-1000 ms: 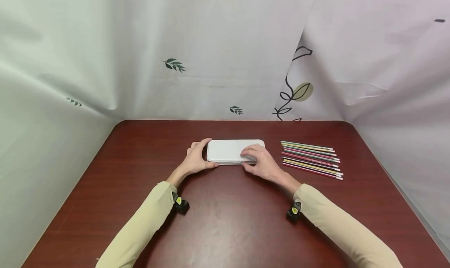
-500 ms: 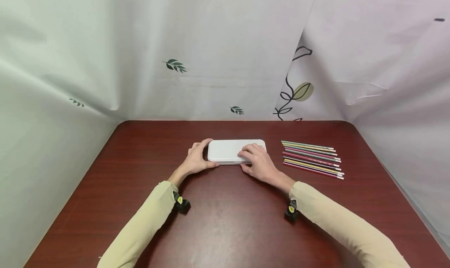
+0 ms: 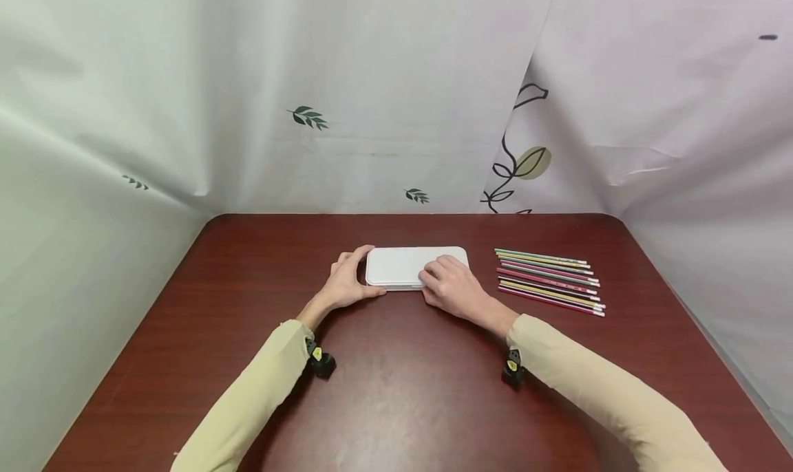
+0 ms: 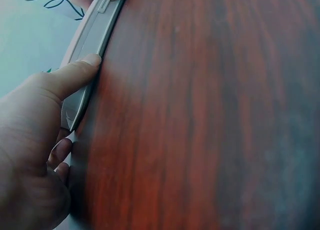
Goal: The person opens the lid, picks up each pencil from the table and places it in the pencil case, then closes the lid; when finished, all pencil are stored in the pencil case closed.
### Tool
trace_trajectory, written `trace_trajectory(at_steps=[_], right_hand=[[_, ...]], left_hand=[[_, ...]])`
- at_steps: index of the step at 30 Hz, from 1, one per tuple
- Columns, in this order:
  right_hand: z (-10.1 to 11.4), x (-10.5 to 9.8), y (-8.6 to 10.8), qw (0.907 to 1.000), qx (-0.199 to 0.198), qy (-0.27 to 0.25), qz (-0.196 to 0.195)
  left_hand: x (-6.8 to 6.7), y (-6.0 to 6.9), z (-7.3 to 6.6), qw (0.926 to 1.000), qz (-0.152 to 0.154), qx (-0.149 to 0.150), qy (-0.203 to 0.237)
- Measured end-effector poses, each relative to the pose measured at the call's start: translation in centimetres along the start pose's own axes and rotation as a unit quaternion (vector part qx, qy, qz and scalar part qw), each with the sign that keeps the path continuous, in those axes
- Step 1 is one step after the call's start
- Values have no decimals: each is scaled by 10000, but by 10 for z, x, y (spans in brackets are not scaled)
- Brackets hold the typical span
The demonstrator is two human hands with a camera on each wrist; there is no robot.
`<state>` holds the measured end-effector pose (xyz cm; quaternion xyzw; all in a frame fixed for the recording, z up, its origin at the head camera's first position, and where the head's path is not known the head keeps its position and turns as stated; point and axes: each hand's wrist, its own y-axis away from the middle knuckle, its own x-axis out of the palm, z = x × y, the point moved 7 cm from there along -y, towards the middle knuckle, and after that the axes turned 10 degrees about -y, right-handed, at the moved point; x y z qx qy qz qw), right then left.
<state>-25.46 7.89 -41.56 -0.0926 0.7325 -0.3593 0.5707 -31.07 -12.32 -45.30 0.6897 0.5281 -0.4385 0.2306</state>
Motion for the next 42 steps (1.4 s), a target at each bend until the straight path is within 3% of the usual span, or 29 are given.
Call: trace_trajectory(at_steps=[6,14,22,27,31,37,42], right_hand=[[7,1,-3,9965,-628,548,105],[7,-3,-6,9910,-1021,856,112],[-5,-18,-8,9980,-500,362,115],[-19,-33,-9,9990,-181,-170,368],[-32,-43,-10,9971,159,-508,538],[-50,-54,-10,9928,743,-814,473],[-67,-59,-8,9814,1457,-1135,523]], left_hand=[[-1,1,-1,9999,-59,65,-60],[-2,-1,-3,9999,-90,51,-95],[0,-2,-5,9999,-135,58,-28],[1,-2,-5,9997,-212,107,32],[1,-2,-6,9992,-330,222,80],[0,-3,-4,9991,-368,184,132],[1,-3,-3,9990,-381,137,179]])
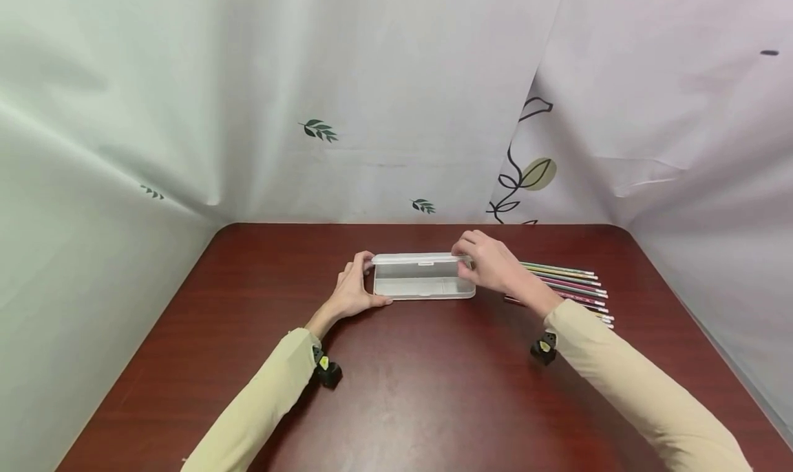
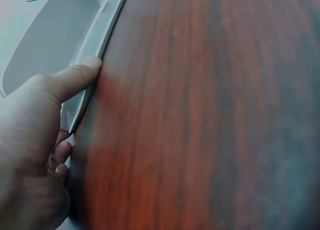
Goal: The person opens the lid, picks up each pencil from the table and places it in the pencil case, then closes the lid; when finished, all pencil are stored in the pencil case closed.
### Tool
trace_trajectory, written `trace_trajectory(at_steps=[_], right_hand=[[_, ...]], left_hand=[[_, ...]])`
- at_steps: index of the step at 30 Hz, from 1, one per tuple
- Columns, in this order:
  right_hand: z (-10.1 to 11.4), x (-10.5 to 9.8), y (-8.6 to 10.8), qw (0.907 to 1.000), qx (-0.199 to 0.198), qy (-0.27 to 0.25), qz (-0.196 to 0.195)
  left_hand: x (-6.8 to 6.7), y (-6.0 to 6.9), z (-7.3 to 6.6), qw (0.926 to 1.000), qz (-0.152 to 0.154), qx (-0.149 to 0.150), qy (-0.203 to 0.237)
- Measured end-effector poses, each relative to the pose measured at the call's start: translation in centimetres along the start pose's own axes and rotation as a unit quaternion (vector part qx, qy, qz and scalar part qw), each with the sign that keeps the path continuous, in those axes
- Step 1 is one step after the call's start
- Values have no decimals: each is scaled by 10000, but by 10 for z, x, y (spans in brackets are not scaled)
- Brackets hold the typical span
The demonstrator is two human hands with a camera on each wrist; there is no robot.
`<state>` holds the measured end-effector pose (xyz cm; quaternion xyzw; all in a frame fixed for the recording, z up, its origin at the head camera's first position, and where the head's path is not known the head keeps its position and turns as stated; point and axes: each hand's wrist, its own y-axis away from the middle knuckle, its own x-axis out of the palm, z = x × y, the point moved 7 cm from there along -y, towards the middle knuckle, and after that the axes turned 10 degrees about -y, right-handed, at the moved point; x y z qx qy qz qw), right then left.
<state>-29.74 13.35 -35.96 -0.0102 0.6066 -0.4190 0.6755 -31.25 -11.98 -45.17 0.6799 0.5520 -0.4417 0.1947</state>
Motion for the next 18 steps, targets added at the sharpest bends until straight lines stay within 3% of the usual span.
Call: trace_trajectory(at_steps=[5,11,18], right_hand=[[-14,-10,-7,9981,497,-350,-56],[-29,-21,-13,9916,783,-925,-460],[-42,-19,-13,9803,1259,-1385,-629]], left_hand=[[-1,-4,0,10000,-9,14,4],[-3,-9,1,10000,-11,45,-39],[0,1,2,9999,38,5,-130]])
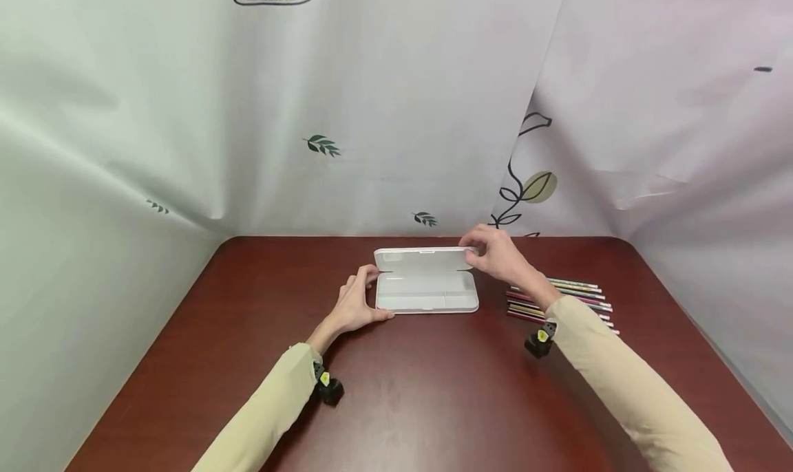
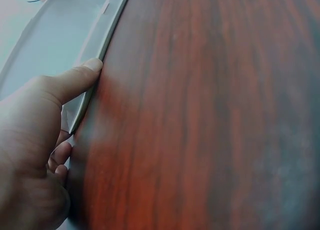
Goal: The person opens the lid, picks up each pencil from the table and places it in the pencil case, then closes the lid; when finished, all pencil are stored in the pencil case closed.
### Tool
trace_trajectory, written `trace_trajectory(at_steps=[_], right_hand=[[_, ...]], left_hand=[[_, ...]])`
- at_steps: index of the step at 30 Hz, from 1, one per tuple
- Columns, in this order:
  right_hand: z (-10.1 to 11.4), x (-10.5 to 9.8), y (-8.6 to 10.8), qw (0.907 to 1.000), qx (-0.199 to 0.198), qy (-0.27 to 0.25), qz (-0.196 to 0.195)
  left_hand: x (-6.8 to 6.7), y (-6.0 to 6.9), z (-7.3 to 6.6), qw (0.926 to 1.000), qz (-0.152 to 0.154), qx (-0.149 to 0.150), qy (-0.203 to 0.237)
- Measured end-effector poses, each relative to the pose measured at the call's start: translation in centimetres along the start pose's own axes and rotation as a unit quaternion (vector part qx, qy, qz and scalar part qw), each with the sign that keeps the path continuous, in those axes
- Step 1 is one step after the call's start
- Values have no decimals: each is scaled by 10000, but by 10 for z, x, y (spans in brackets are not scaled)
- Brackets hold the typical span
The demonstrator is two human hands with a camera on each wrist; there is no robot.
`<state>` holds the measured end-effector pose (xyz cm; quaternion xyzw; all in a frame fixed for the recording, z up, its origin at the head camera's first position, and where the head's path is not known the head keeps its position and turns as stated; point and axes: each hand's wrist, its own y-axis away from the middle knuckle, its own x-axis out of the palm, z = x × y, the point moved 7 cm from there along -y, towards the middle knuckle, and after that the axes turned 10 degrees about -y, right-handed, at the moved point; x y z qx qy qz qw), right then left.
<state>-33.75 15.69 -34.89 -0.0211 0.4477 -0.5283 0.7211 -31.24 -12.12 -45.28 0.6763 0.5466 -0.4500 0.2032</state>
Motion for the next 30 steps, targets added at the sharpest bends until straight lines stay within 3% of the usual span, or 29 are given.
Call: trace_trajectory(at_steps=[8,18,30], right_hand=[[-13,3,-6,9989,349,-309,-65],[-27,-1,-18,9955,728,-606,-41],[-47,0,-33,9896,1341,-506,110]], left_hand=[[3,7,2,9999,62,-79,30],[0,3,-2,9997,146,-75,-175],[2,1,-2,9993,273,-104,-227]])
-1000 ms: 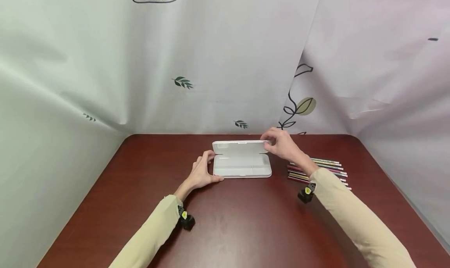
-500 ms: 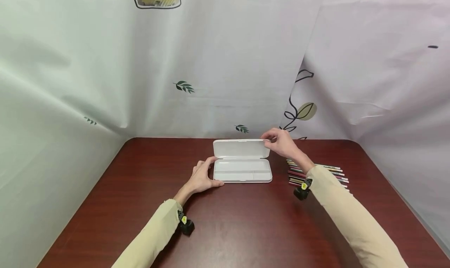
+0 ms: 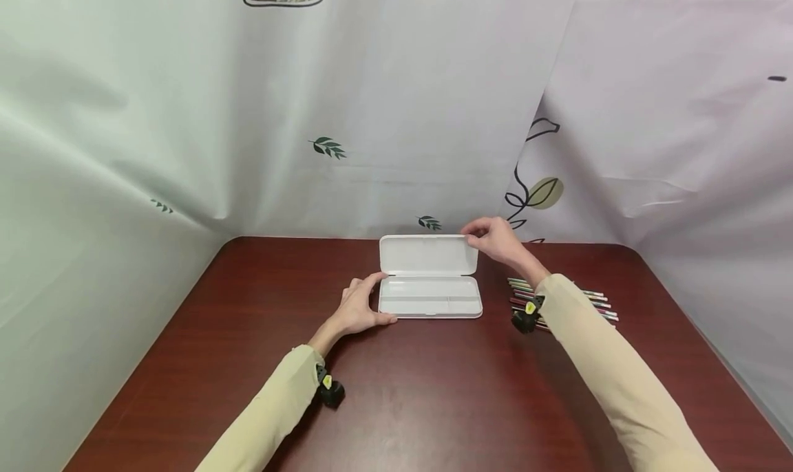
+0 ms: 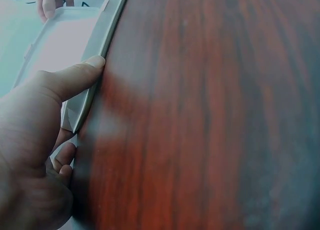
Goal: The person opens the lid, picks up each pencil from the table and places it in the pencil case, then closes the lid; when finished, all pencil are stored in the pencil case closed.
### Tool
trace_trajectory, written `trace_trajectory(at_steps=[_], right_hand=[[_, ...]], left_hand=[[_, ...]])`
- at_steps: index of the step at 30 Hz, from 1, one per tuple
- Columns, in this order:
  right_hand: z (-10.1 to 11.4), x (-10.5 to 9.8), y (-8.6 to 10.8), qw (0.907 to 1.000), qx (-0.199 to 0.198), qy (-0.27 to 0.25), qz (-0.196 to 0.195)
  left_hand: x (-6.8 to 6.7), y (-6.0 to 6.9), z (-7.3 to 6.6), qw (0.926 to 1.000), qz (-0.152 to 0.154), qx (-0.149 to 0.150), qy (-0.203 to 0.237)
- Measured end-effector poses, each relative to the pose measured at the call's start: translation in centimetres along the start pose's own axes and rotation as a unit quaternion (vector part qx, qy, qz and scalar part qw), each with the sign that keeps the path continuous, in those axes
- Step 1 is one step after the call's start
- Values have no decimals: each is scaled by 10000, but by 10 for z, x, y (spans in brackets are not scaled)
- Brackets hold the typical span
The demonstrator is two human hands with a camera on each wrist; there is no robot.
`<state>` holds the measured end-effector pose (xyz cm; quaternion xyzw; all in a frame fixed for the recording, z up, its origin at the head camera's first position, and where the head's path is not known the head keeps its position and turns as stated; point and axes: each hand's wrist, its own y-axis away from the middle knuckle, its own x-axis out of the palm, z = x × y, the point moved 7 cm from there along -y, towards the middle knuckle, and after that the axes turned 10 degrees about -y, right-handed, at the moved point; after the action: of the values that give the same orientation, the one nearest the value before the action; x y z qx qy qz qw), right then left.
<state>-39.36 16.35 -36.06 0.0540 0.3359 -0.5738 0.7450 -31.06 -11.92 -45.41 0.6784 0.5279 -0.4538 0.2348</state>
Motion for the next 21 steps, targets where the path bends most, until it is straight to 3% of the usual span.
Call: trace_trajectory(at_steps=[11,21], right_hand=[[-15,1,-11,9982,528,116,252],[-28,5,-14,9908,1208,-439,431]], left_hand=[[3,1,-1,10000,53,56,25],[4,-1,-1,10000,37,79,-45]])
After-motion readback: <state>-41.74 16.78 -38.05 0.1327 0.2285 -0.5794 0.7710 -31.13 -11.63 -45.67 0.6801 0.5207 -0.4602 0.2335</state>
